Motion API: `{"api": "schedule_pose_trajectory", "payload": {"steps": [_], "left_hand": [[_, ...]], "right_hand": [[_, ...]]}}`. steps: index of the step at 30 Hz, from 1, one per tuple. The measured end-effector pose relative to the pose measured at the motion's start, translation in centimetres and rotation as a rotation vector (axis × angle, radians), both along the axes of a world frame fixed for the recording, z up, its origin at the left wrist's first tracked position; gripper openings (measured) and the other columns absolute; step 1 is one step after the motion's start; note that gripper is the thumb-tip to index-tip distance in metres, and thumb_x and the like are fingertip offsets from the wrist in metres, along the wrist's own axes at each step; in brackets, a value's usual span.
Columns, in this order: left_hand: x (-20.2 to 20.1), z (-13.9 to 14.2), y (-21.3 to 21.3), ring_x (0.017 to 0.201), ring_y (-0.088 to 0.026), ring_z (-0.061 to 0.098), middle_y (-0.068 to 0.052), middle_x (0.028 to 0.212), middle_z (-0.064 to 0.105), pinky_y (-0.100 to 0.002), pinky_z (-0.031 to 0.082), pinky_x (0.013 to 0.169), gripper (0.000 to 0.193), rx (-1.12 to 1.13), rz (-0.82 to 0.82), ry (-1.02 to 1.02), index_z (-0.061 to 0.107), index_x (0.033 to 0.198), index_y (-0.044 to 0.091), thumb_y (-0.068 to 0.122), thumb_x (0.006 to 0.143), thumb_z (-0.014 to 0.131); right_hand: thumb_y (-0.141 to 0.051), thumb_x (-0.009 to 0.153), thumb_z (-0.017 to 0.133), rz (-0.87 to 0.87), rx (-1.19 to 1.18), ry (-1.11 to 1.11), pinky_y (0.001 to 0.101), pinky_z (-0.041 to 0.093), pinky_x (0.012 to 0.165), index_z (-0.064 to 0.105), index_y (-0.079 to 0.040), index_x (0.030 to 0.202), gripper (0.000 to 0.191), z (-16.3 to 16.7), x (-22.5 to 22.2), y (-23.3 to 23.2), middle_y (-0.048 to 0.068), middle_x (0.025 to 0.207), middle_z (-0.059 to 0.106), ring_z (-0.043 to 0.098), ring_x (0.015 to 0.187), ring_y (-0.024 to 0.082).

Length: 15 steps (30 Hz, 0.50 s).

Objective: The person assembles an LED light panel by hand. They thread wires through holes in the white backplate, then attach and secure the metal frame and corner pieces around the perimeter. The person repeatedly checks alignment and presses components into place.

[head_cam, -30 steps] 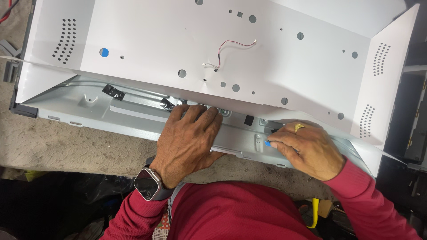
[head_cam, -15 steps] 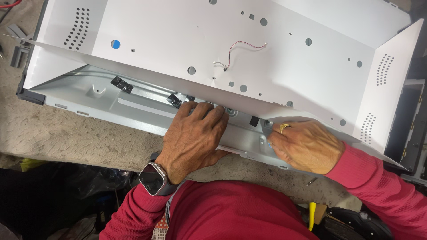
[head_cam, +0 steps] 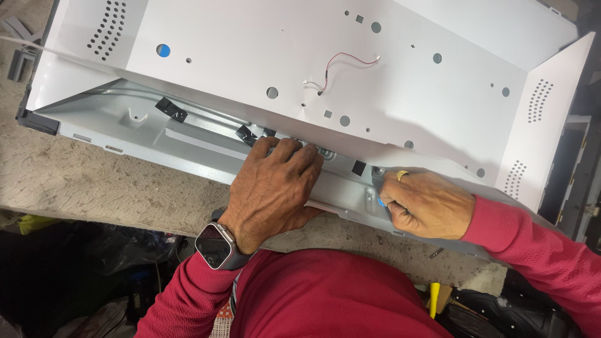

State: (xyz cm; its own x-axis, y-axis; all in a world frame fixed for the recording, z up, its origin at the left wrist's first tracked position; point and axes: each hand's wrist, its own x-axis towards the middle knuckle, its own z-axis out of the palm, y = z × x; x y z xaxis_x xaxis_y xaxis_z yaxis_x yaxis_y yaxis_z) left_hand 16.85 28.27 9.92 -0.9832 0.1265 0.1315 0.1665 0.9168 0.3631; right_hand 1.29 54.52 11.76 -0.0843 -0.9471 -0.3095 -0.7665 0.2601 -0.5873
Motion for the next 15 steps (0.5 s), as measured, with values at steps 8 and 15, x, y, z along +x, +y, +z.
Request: {"api": "schedule_pose_trajectory", "payload": {"steps": [8,15], "left_hand": [[-0.2,0.0,0.5,0.107,-0.027,0.062,-0.01,0.12,0.068,-0.047,0.049,0.094,0.084,-0.083,-0.031,-0.039,0.07,0.119,0.005,0.061,0.059,0.087],[0.1,0.3,1.1,0.109,-0.026,0.063,-0.009,0.124,0.069,-0.047,0.049,0.094,0.074,-0.078,-0.003,0.034,0.07,0.119,0.007,0.059,0.068,0.081]], "right_hand": [[-0.011,0.084,0.052,-0.346,-0.001,-0.029,0.0363,0.048,0.057,0.046,-0.01,0.086,0.007,0.6,0.9,4.4,0.002,0.064,0.051,0.048,0.051,0.018],[-0.007,0.086,0.054,-0.495,-0.116,0.107,0.0353,0.044,0.061,0.044,-0.01,0.085,0.01,0.8,1.8,9.2,0.001,0.068,0.047,0.044,0.057,0.016]]}}
